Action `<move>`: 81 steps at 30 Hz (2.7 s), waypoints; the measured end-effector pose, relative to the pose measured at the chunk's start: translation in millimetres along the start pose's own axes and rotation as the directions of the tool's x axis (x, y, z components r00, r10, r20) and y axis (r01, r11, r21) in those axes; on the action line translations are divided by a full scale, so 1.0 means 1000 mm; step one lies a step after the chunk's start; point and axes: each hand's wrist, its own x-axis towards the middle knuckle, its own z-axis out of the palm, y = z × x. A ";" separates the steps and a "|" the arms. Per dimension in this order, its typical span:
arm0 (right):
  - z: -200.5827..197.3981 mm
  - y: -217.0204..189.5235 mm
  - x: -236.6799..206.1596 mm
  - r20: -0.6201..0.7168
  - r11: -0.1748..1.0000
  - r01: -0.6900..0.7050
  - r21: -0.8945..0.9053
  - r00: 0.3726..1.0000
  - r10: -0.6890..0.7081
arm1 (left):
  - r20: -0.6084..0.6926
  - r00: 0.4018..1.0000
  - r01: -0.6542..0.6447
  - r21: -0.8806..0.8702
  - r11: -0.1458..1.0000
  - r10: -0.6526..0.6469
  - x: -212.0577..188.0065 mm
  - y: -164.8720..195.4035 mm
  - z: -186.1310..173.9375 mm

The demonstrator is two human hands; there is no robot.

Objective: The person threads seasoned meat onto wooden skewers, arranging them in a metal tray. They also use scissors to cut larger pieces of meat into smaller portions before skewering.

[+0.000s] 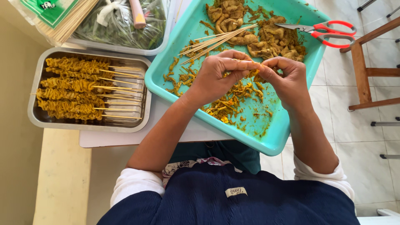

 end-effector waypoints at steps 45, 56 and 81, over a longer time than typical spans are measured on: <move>0.023 -0.037 -0.045 0.015 0.985 -0.080 -0.156 0.996 0.084 | -0.143 0.843 0.275 -0.713 0.645 -0.518 0.002 -0.028 -0.014; 0.039 -0.033 -0.051 -0.003 0.982 -0.007 -0.188 1.000 0.006 | -0.198 0.913 0.136 -0.679 0.722 -0.357 -0.003 -0.041 -0.011; 0.229 -0.186 0.016 0.534 0.443 0.630 -0.638 0.776 -0.335 | -0.620 0.639 -0.282 -0.740 0.610 -0.456 -0.011 -0.035 -0.025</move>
